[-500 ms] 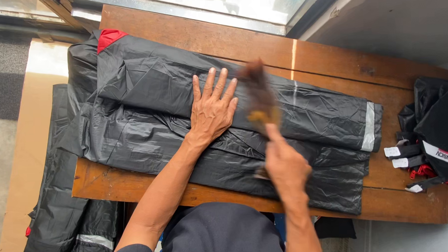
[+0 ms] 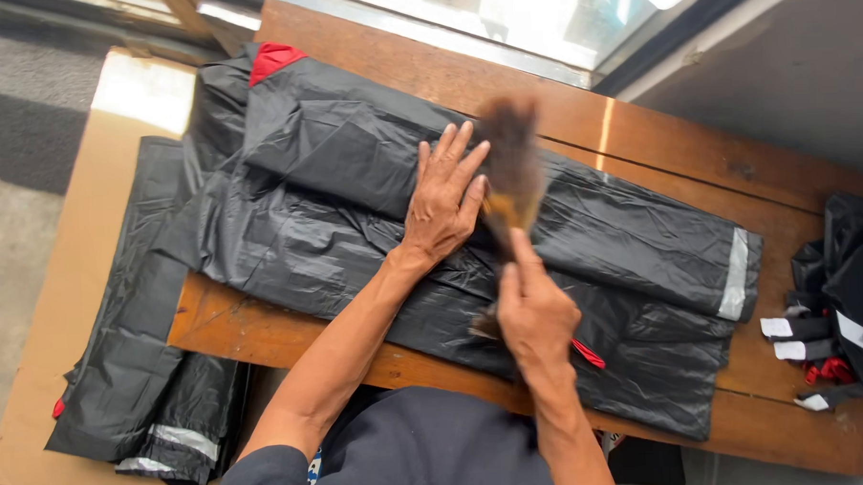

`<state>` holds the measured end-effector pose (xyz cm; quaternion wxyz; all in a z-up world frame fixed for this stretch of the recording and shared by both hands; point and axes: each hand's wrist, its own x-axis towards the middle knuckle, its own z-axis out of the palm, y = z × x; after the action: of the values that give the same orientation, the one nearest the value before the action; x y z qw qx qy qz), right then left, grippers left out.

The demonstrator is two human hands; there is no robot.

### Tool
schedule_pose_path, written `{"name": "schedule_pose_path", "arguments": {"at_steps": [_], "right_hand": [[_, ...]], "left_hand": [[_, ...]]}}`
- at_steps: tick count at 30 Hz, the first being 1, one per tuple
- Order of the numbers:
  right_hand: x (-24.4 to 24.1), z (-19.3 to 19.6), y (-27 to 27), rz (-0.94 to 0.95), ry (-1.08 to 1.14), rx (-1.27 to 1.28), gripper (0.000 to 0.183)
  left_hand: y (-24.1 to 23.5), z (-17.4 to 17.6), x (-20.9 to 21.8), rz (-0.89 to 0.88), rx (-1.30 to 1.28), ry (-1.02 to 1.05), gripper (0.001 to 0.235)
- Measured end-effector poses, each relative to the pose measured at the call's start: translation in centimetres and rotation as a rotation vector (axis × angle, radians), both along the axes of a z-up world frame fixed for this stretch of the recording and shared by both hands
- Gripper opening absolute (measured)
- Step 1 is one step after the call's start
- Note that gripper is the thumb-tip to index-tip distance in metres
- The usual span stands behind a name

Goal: The person uses a feather duster to clean a black fabric item with red accents laid out on a wooden table. They brush the surface repeatedly, folding the fabric over itself to clean different sections and ensure the entire item is dusted.

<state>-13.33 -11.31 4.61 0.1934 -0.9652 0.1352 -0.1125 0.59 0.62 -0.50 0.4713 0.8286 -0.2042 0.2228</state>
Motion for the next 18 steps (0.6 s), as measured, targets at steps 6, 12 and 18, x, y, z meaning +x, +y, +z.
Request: {"name": "schedule_pose_path", "arguments": {"at_steps": [6, 12, 18], "right_hand": [[2.5, 0.9, 5.1, 0.113, 0.109, -0.085, 0.049], [5.5, 2.8, 3.0, 0.076, 0.076, -0.01, 0.031], [9.7, -0.7, -0.4, 0.089, -0.012, 0.012, 0.029]], "left_hand": [[2.1, 1.7, 0.1, -0.121, -0.422, 0.12, 0.042], [3.2, 5.2, -6.3, 0.093, -0.02, 0.05, 0.033], [0.7, 1.3, -10.1, 0.151, 0.346, 0.005, 0.053]]}}
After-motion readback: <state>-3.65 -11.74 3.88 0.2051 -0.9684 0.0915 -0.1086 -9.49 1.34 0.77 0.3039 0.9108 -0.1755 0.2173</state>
